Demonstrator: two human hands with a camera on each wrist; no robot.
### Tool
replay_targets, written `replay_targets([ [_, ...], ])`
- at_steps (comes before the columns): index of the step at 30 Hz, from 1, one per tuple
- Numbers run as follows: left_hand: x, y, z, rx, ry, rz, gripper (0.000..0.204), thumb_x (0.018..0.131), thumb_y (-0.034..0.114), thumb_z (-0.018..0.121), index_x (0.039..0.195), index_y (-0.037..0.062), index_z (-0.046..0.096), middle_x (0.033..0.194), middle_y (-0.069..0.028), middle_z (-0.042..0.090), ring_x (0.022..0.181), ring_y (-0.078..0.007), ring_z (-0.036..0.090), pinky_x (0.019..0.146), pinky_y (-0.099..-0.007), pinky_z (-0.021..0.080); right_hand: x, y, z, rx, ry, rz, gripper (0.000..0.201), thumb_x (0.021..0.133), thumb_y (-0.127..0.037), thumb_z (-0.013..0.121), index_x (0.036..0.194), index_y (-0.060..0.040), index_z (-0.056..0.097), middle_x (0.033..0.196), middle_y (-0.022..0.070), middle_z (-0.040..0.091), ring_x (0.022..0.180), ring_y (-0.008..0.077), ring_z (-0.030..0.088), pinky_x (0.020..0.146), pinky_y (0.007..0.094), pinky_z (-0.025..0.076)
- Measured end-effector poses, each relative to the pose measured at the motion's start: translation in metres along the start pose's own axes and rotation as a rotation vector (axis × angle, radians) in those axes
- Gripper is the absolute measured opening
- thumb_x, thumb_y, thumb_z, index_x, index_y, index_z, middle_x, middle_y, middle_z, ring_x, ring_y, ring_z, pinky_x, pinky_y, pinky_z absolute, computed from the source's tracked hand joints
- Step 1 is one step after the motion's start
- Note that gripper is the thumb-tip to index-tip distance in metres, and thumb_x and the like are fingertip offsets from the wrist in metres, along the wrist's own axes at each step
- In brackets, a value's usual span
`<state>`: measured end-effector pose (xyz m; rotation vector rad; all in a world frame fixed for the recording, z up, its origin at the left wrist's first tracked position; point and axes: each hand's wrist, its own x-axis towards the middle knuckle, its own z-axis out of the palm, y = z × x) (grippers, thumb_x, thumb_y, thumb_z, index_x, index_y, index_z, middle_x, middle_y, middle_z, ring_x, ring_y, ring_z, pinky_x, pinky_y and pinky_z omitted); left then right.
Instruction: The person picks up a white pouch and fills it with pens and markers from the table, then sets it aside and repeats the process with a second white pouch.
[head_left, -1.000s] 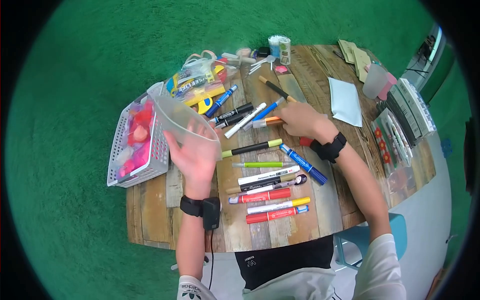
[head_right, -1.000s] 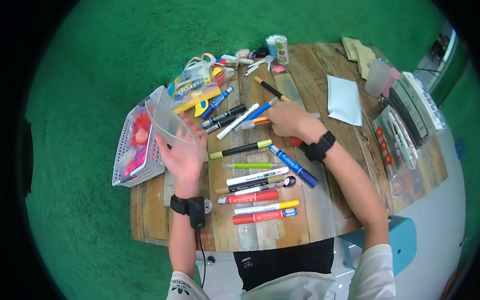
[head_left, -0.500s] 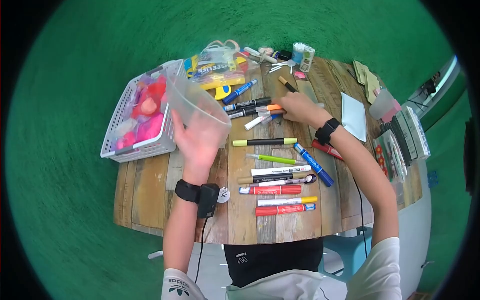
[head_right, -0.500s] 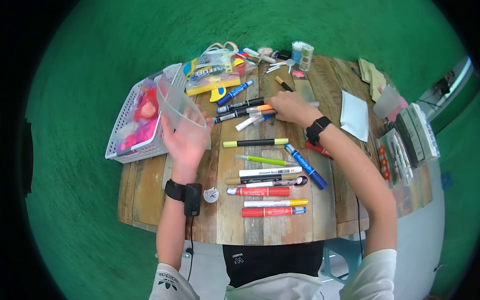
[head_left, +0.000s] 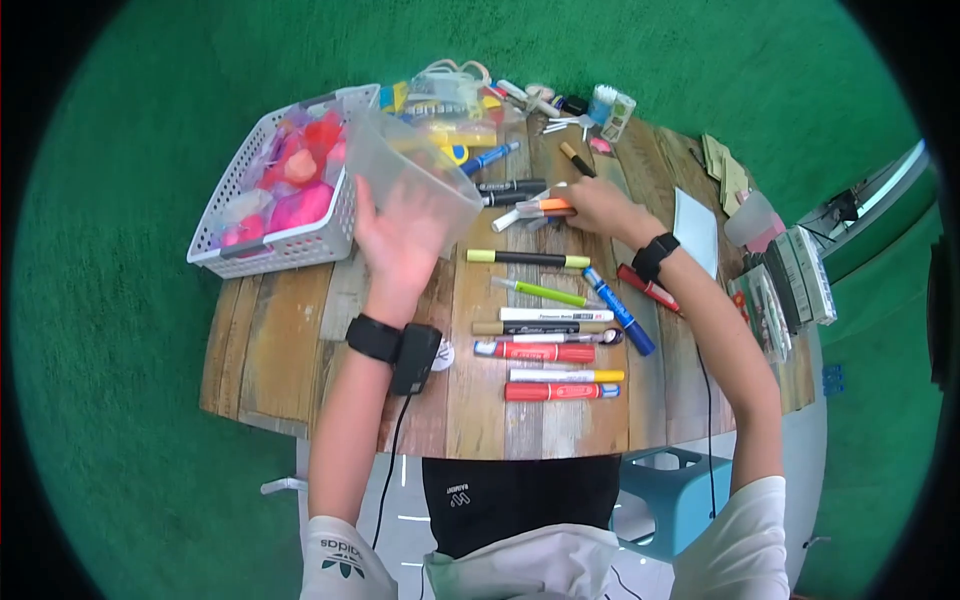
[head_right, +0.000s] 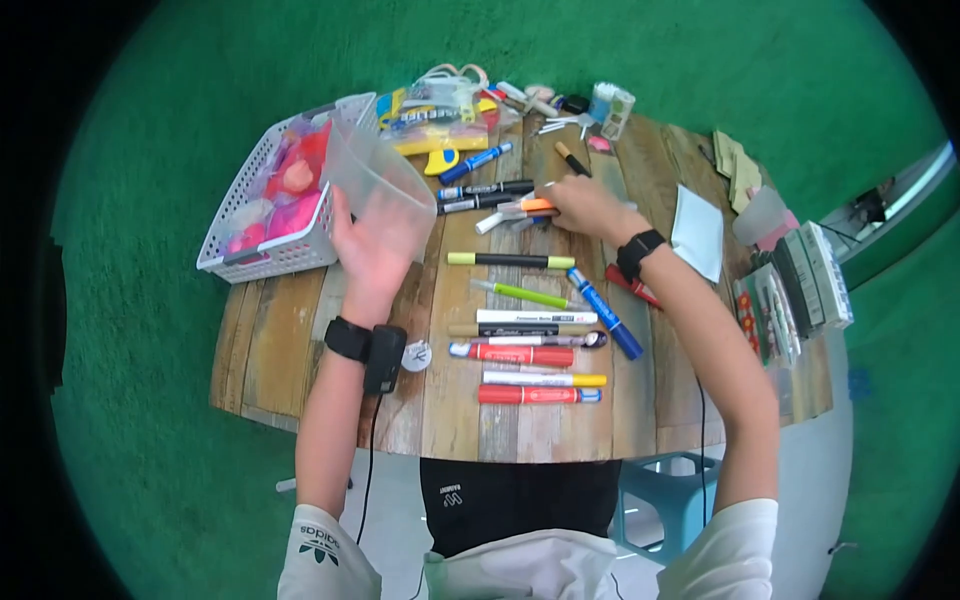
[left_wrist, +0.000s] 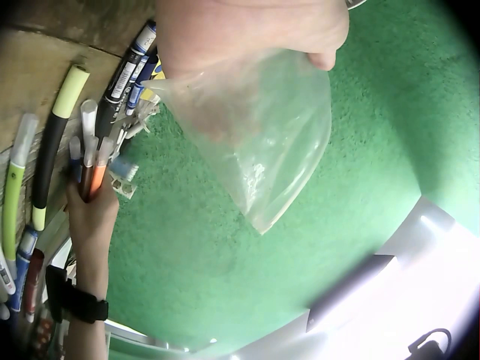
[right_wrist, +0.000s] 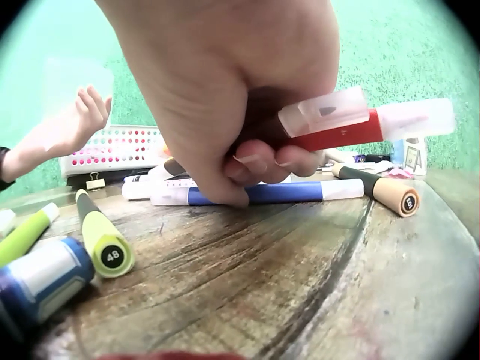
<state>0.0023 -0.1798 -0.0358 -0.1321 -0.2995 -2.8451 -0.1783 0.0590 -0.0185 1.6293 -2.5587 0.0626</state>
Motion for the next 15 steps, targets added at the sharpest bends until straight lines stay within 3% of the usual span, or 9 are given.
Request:
replay_targets([
  [6, 0.002, -0.002, 0.004, 0.042, -0.011, 0.035, 0.071, 0.091, 0.057, 0.055, 0.131, -0.0008, 0.047, 0.125, -0.0147, 0.054, 0.119, -0.0316, 0.05, 0.108, -0.0504, 0.035, -0.003, -0.015, -0.029, -0.105, -0.113, -0.067, 0.022, 0.072, -0.015, 0.07, 0.091, -0.0056, 0.064, 0.078, 0.0159, 0.065, 0.079, 0.0362, 0.064, 0.071, 0.0464, 0.051],
  [11, 0.002, -0.005, 0.005, 0.045, 0.025, 0.027, 0.066, 0.09, 0.058, 0.055, 0.126, 0.0016, 0.05, 0.121, -0.014, 0.056, 0.119, -0.032, 0.051, 0.107, -0.0518, 0.036, -0.016, -0.024, -0.051, -0.185, -0.01, -0.041, 0.026, 0.074, -0.024, 0.07, 0.083, -0.0018, 0.06, 0.072, 0.0185, 0.063, 0.073, 0.0377, 0.063, 0.067, 0.0482, 0.049],
  [15, 0.002, -0.005, 0.003, 0.043, 0.021, 0.042, 0.065, 0.09, 0.058, 0.055, 0.123, 0.0028, 0.052, 0.12, -0.0138, 0.056, 0.118, -0.0319, 0.051, 0.106, -0.0515, 0.037, -0.021, -0.038, -0.071, -0.207, -0.038, -0.02, 0.025, 0.077, -0.024, 0.068, 0.084, -0.0014, 0.059, 0.071, 0.0201, 0.062, 0.073, 0.0395, 0.062, 0.066, 0.049, 0.048],
])
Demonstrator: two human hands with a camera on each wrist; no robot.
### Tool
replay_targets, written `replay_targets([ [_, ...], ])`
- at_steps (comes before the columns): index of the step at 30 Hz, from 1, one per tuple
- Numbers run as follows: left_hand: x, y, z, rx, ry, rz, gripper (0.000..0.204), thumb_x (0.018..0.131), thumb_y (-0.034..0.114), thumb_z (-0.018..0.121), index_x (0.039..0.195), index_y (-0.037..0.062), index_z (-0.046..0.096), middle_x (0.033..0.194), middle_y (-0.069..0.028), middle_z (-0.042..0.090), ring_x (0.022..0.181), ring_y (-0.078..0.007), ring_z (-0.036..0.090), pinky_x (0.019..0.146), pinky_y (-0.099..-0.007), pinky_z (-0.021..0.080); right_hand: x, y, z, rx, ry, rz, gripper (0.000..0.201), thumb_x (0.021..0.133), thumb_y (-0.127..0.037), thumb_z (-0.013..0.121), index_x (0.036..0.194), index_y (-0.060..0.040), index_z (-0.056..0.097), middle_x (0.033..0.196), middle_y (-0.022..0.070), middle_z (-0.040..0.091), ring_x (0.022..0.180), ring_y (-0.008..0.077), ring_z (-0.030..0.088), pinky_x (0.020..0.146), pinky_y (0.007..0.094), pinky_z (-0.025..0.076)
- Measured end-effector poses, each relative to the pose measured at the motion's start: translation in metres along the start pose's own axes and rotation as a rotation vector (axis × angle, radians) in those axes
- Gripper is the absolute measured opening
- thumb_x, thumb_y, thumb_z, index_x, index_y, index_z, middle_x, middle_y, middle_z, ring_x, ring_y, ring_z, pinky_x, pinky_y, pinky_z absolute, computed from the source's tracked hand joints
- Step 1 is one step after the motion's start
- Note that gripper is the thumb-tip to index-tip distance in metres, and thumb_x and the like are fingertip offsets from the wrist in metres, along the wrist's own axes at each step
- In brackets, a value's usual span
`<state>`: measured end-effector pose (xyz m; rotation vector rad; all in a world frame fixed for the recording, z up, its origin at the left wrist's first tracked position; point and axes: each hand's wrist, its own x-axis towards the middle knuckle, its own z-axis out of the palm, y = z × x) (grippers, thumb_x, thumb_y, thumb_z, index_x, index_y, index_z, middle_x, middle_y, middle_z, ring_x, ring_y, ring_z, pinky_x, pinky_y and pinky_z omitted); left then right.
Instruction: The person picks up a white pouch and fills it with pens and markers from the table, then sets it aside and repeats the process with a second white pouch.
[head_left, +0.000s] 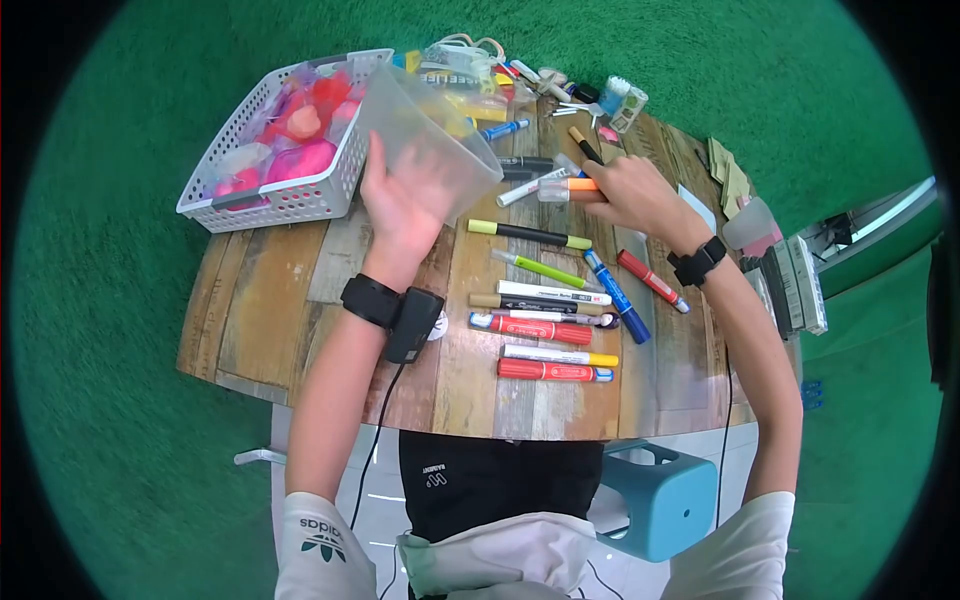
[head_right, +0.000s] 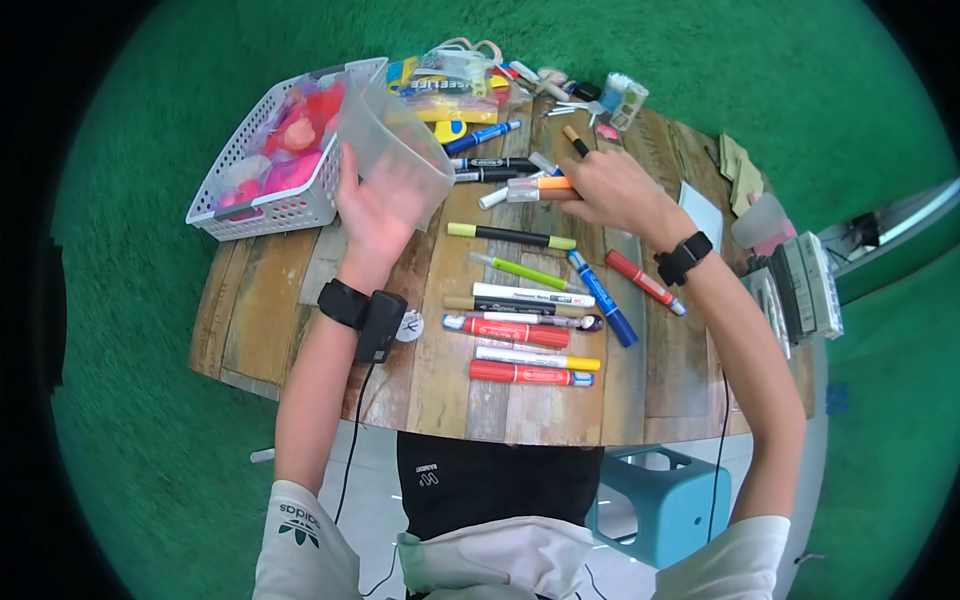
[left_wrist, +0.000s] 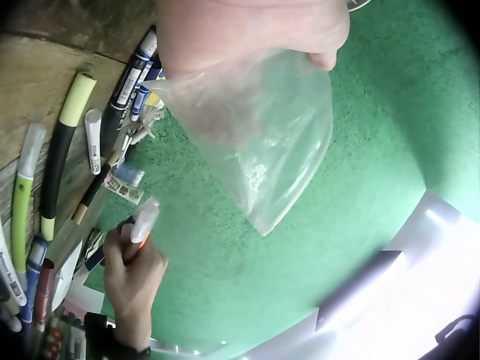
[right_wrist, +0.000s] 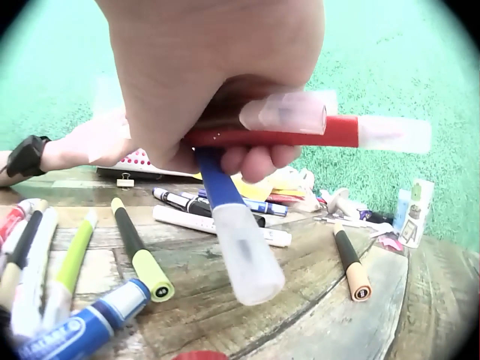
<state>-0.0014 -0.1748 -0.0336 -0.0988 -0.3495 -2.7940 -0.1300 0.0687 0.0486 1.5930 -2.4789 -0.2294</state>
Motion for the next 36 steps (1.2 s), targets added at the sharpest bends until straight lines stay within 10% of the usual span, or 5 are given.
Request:
replay_targets([
  [12, 0.002, -0.003, -0.004, 0.067, 0.019, -0.001, 0.061, 0.088, 0.059, 0.057, 0.117, 0.0056, 0.054, 0.11, -0.0121, 0.058, 0.11, -0.0307, 0.054, 0.101, -0.0496, 0.041, 0.001, -0.038, 0.006, 0.412, -0.102, -0.029, 0.021, 0.082, -0.019, 0.067, 0.099, -0.0057, 0.065, 0.075, 0.0201, 0.064, 0.072, 0.0384, 0.062, 0.066, 0.0455, 0.048],
  [18, 0.002, -0.002, -0.004, 0.037, 0.059, 0.001, 0.077, 0.09, 0.058, 0.055, 0.137, -0.0021, 0.042, 0.137, -0.0175, 0.049, 0.13, -0.0329, 0.043, 0.112, -0.0528, 0.029, -0.003, -0.057, 0.032, 0.481, -0.264, -0.133, 0.024, 0.075, -0.02, 0.069, 0.085, -0.0002, 0.062, 0.072, 0.022, 0.063, 0.074, 0.0378, 0.063, 0.068, 0.0454, 0.048],
  [28, 0.001, -0.001, -0.003, 0.08, 0.033, 0.026, 0.066, 0.09, 0.058, 0.054, 0.128, 0.0048, 0.048, 0.13, -0.0161, 0.051, 0.125, -0.034, 0.047, 0.108, -0.0545, 0.034, -0.027, -0.027, -0.016, 0.164, 0.065, -0.056, 0.028, 0.076, -0.025, 0.072, 0.093, -0.0037, 0.064, 0.066, 0.0174, 0.063, 0.063, 0.0362, 0.063, 0.059, 0.0442, 0.05],
  [33, 0.002, -0.003, -0.005, 0.075, 0.046, 0.013, 0.063, 0.09, 0.057, 0.056, 0.125, 0.0053, 0.049, 0.125, -0.0152, 0.053, 0.122, -0.0336, 0.048, 0.107, -0.0539, 0.036, -0.035, 0.0, -0.001, 0.82, 0.256, 0.168, 0.02, 0.083, -0.012, 0.066, 0.099, -0.002, 0.059, 0.067, 0.0002, 0.054, 0.061, 0.0095, 0.054, 0.054, 0.0305, 0.042],
  [36, 0.002, -0.004, -0.007, 0.069, 0.043, 0.005, 0.061, 0.09, 0.056, 0.057, 0.123, 0.0056, 0.05, 0.121, -0.0145, 0.053, 0.12, -0.0332, 0.05, 0.106, -0.0533, 0.037, -0.037, 0.007, 0.008, 0.767, 0.465, 0.355, 0.021, 0.083, -0.016, 0.07, 0.092, -0.0011, 0.057, 0.062, 0.0005, 0.045, 0.058, 0.0116, 0.04, 0.055, 0.0289, 0.039],
])
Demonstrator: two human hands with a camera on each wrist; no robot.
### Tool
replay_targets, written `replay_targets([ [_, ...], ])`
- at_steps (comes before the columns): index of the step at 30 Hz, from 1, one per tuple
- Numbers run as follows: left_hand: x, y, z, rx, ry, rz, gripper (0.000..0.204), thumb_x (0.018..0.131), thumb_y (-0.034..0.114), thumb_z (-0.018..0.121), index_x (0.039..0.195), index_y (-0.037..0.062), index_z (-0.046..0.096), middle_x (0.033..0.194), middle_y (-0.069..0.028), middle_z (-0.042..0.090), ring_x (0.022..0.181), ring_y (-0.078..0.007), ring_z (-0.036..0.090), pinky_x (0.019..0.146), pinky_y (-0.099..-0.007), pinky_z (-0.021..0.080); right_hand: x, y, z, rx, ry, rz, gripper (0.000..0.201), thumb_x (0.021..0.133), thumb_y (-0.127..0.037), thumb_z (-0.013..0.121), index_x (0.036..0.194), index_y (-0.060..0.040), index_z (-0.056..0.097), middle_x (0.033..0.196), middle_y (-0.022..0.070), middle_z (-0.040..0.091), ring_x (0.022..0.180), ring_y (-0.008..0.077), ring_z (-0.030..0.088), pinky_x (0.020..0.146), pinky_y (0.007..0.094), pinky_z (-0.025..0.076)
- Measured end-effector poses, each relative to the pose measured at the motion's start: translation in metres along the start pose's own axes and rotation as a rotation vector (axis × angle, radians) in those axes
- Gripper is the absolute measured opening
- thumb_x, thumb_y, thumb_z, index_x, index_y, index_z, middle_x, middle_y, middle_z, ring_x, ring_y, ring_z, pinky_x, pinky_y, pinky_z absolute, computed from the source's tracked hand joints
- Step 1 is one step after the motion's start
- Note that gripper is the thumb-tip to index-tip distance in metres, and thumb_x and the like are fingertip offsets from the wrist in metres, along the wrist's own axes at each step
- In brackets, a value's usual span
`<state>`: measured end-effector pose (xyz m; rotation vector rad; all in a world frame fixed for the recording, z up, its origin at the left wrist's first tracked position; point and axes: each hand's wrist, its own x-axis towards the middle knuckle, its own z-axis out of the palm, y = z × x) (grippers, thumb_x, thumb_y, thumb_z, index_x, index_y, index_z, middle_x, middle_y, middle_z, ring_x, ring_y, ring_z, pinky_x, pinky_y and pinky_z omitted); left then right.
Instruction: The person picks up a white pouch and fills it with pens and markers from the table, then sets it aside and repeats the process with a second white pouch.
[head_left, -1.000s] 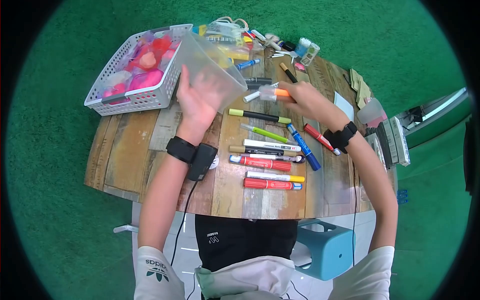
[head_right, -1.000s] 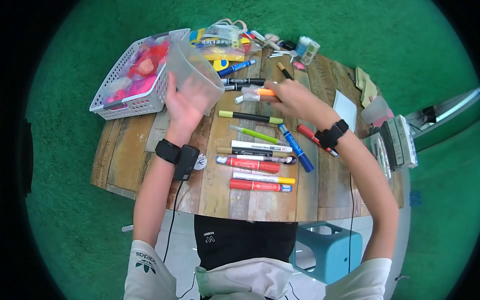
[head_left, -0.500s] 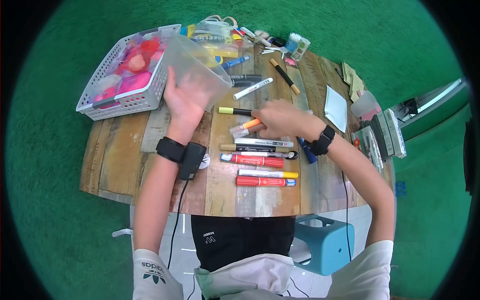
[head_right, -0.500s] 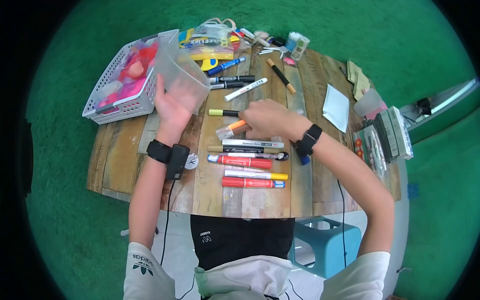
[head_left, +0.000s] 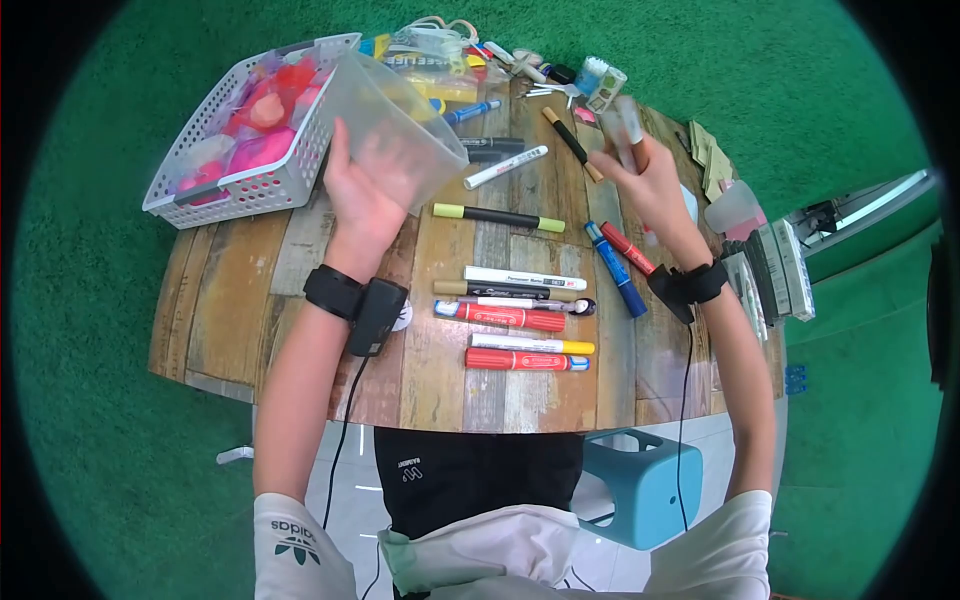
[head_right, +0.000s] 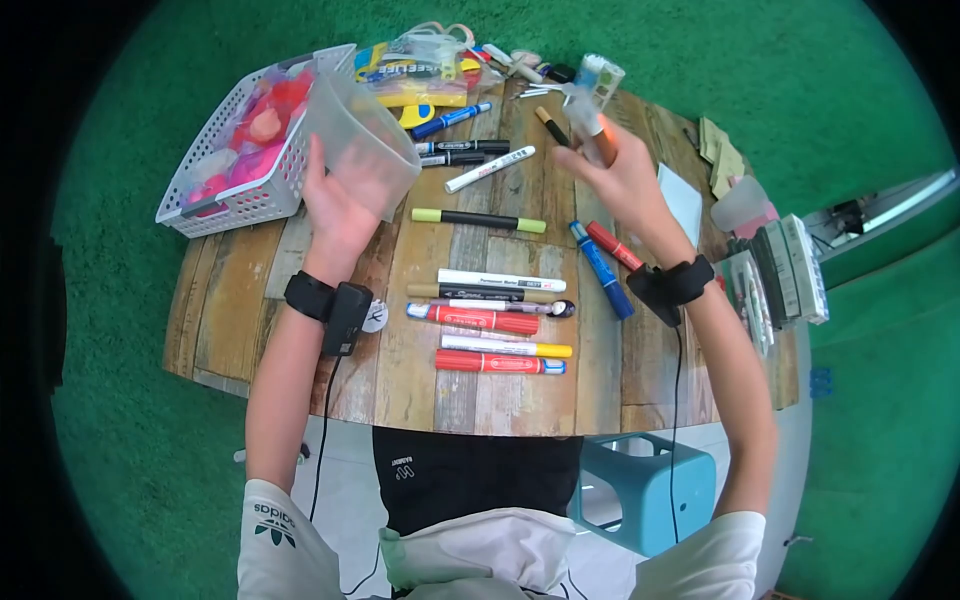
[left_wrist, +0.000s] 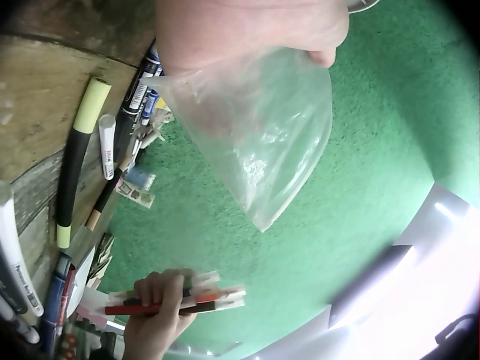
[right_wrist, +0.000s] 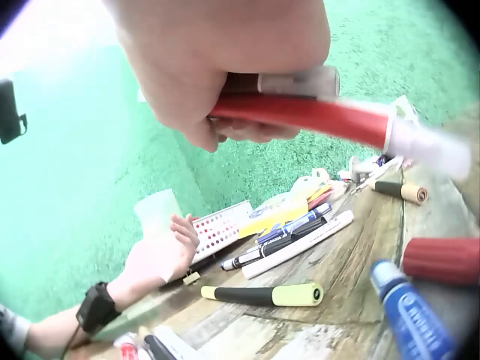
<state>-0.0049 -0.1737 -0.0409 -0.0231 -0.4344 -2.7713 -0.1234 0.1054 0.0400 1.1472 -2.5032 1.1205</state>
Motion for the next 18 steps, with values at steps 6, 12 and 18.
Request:
replay_targets([
  [6, 0.0, -0.001, -0.002, -0.004, 0.002, -0.001, 0.061, 0.09, 0.056, 0.057, 0.122, 0.0041, 0.05, 0.118, -0.0142, 0.054, 0.118, -0.033, 0.051, 0.104, -0.0524, 0.039, 0.011, 0.0, 0.004, 0.42, 0.179, 0.174, 0.021, 0.087, -0.023, 0.069, 0.09, -0.0037, 0.062, 0.068, -0.001, 0.055, 0.06, 0.0083, 0.052, 0.052, 0.0243, 0.038],
  [12, 0.0, -0.001, -0.001, 0.005, 0.008, 0.011, 0.06, 0.089, 0.056, 0.058, 0.119, 0.0037, 0.051, 0.116, -0.0135, 0.054, 0.116, -0.0328, 0.051, 0.104, -0.0522, 0.039, 0.026, 0.003, 0.034, 0.617, 0.382, 0.198, 0.026, 0.091, -0.033, 0.064, 0.087, -0.007, 0.061, 0.072, 0.0006, 0.062, 0.06, 0.0058, 0.053, 0.05, 0.0231, 0.035],
  [18, -0.004, -0.001, 0.008, -0.019, 0.093, 0.017, 0.07, 0.093, 0.054, 0.053, 0.136, -0.0002, 0.043, 0.138, -0.0154, 0.049, 0.131, -0.0321, 0.044, 0.112, -0.0513, 0.031, 0.021, 0.027, 0.068, 0.493, 0.118, 0.216, 0.026, 0.09, -0.03, 0.066, 0.093, -0.0044, 0.064, 0.08, 0.0028, 0.066, 0.069, 0.0086, 0.057, 0.057, 0.0243, 0.04],
])
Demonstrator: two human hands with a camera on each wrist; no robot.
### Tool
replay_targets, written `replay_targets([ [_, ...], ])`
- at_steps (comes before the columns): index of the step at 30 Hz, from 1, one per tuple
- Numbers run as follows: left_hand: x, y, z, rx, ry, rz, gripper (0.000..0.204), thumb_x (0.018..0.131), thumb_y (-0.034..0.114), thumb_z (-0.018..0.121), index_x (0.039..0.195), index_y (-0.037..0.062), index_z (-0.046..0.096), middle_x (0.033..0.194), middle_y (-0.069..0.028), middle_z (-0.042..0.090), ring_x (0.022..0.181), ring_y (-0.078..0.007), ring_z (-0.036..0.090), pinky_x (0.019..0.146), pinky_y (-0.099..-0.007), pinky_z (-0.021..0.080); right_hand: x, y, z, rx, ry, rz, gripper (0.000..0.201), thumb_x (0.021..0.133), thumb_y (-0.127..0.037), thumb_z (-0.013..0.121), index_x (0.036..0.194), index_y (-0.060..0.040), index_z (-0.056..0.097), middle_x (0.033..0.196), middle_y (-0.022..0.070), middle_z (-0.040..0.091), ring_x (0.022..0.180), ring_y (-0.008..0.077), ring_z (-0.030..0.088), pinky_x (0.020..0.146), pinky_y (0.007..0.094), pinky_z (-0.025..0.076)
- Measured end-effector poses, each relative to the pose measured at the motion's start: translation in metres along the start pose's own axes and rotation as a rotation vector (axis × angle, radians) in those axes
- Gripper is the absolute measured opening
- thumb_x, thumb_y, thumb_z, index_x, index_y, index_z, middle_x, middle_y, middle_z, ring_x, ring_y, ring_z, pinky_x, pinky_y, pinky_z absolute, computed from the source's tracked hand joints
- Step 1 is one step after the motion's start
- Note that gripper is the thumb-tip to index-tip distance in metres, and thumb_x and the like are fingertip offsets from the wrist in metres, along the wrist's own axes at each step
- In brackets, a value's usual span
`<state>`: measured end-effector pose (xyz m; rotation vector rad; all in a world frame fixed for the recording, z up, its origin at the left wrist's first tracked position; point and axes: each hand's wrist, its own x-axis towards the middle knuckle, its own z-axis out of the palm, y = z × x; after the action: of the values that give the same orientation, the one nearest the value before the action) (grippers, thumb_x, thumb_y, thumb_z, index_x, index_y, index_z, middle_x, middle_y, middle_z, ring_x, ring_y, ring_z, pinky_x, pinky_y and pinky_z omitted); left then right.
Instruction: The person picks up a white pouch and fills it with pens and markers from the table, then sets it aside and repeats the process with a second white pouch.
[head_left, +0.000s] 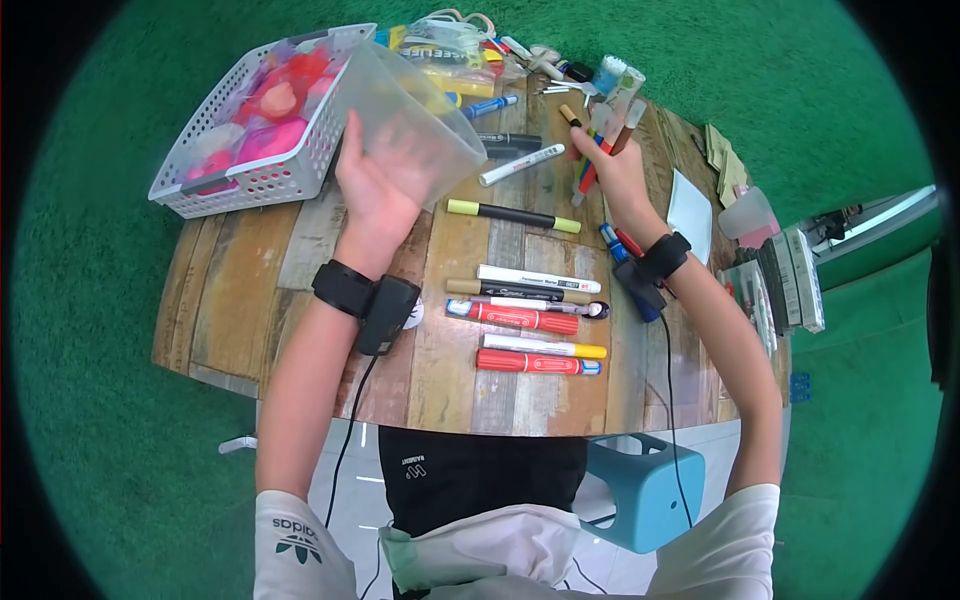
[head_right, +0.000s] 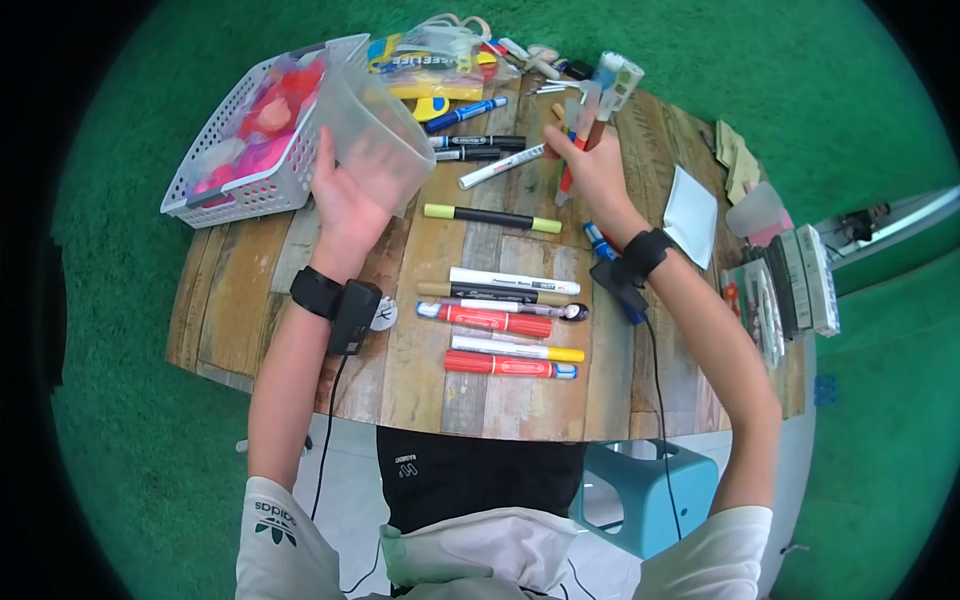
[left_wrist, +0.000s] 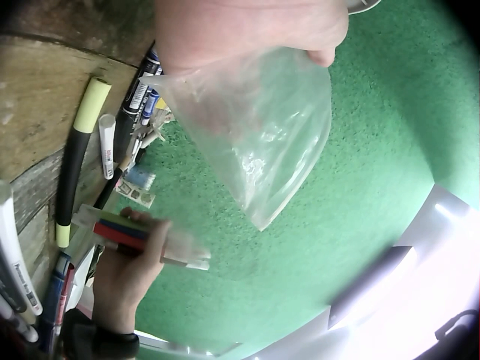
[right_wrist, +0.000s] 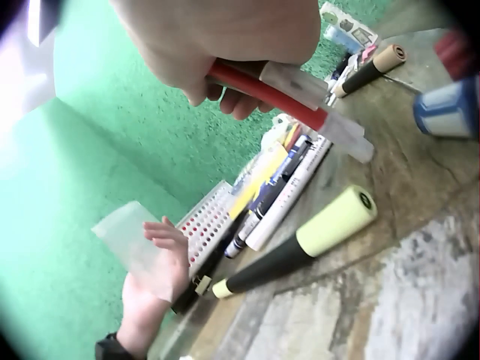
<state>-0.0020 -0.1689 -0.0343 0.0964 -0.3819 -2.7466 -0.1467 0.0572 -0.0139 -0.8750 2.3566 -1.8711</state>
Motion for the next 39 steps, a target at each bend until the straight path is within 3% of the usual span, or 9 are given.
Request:
replay_targets([
  [6, 0.001, 0.0, -0.004, 0.001, -0.06, -0.017, 0.071, 0.093, 0.055, 0.052, 0.137, 0.0003, 0.043, 0.138, -0.0153, 0.049, 0.13, -0.0316, 0.044, 0.112, -0.0519, 0.031, -0.006, -0.004, 0.002, 0.011, -0.005, 0.097, 0.024, 0.091, -0.027, 0.065, 0.091, -0.0034, 0.063, 0.083, 0.0047, 0.067, 0.07, 0.0107, 0.058, 0.062, 0.0263, 0.043],
  [8, 0.0, -0.001, -0.002, 0.034, -0.085, -0.013, 0.067, 0.088, 0.058, 0.057, 0.125, 0.002, 0.05, 0.118, -0.0136, 0.054, 0.115, -0.0311, 0.051, 0.104, -0.0503, 0.039, -0.006, 0.002, 0.001, 0.077, 0.017, 0.079, 0.024, 0.091, -0.027, 0.065, 0.091, -0.0036, 0.063, 0.084, 0.0053, 0.067, 0.068, 0.0106, 0.058, 0.061, 0.0264, 0.044],
  [11, 0.002, -0.001, -0.002, -0.01, -0.088, -0.005, 0.064, 0.09, 0.056, 0.057, 0.126, 0.0034, 0.051, 0.12, -0.0127, 0.055, 0.117, -0.0308, 0.051, 0.104, -0.05, 0.038, -0.007, -0.006, 0.003, 0.151, 0.052, 0.11, 0.024, 0.09, -0.023, 0.067, 0.091, -0.0023, 0.056, 0.072, 0.0055, 0.062, 0.07, 0.0151, 0.063, 0.065, 0.0289, 0.049],
  [13, 0.001, 0.0, -0.001, -0.023, -0.091, -0.01, 0.062, 0.091, 0.055, 0.056, 0.126, 0.0044, 0.051, 0.12, -0.0122, 0.056, 0.117, -0.0305, 0.051, 0.104, -0.0495, 0.039, -0.006, -0.009, 0.001, 0.159, 0.099, 0.133, 0.024, 0.092, -0.026, 0.065, 0.082, -0.0073, 0.054, 0.066, -0.0001, 0.053, 0.057, 0.0104, 0.05, 0.058, 0.0269, 0.043],
  [16, 0.001, 0.0, -0.003, -0.046, -0.091, -0.025, 0.059, 0.092, 0.054, 0.054, 0.126, 0.006, 0.052, 0.12, -0.0117, 0.057, 0.116, -0.0303, 0.052, 0.104, -0.0489, 0.039, 0.002, -0.016, -0.009, 0.178, 0.087, 0.169, 0.025, 0.092, -0.026, 0.065, 0.081, -0.0084, 0.051, 0.061, -0.0026, 0.045, 0.054, 0.0104, 0.047, 0.057, 0.0267, 0.043],
  [24, -0.002, -0.001, -0.003, -0.062, -0.094, -0.073, 0.062, 0.092, 0.056, 0.053, 0.126, 0.004, 0.052, 0.118, -0.0131, 0.058, 0.115, -0.0312, 0.053, 0.104, -0.0491, 0.039, 0.012, -0.022, -0.024, 0.114, 0.074, 0.112, 0.023, 0.089, -0.026, 0.069, 0.088, -0.0038, 0.06, 0.064, 0.001, 0.056, 0.053, 0.0091, 0.051, 0.052, 0.0258, 0.042],
  [30, -0.004, 0.003, 0.001, -0.133, -0.226, -0.14, 0.073, 0.092, 0.055, 0.049, 0.138, -0.0005, 0.038, 0.101, -0.0092, 0.051, 0.087, -0.0235, 0.048, 0.079, -0.0351, 0.043, 0.053, -0.01, -0.052, -0.585, 0.008, -0.07, 0.025, 0.084, -0.024, 0.07, 0.099, -0.0047, 0.065, 0.075, 0.0133, 0.067, 0.067, 0.0267, 0.066, 0.065, 0.0391, 0.052],
  [32, 0.0, 0.009, -0.004, -0.228, -0.495, -0.232, 0.075, 0.091, 0.063, 0.046, 0.131, -0.0007, 0.045, 0.101, -0.0105, 0.052, 0.086, -0.0233, 0.048, 0.075, -0.0343, 0.042, 0.056, -0.01, -0.052, -0.991, 0.01, -0.186, 0.026, 0.084, -0.025, 0.067, 0.106, -0.0112, 0.066, 0.084, 0.0193, 0.068, 0.078, 0.0393, 0.066, 0.071, 0.0483, 0.052],
  [39, -0.005, 0.026, 0.013, -0.238, -0.576, -0.261, 0.071, 0.091, 0.058, 0.047, 0.134, 0.0009, 0.044, 0.09, -0.0052, 0.041, 0.077, -0.0178, 0.041, 0.066, -0.0288, 0.039, 0.038, -0.017, -0.013, -1.1, -0.252, -0.212, 0.026, 0.083, -0.024, 0.067, 0.103, -0.0085, 0.066, 0.083, 0.0217, 0.067, 0.079, 0.0404, 0.065, 0.072, 0.0491, 0.052],
])
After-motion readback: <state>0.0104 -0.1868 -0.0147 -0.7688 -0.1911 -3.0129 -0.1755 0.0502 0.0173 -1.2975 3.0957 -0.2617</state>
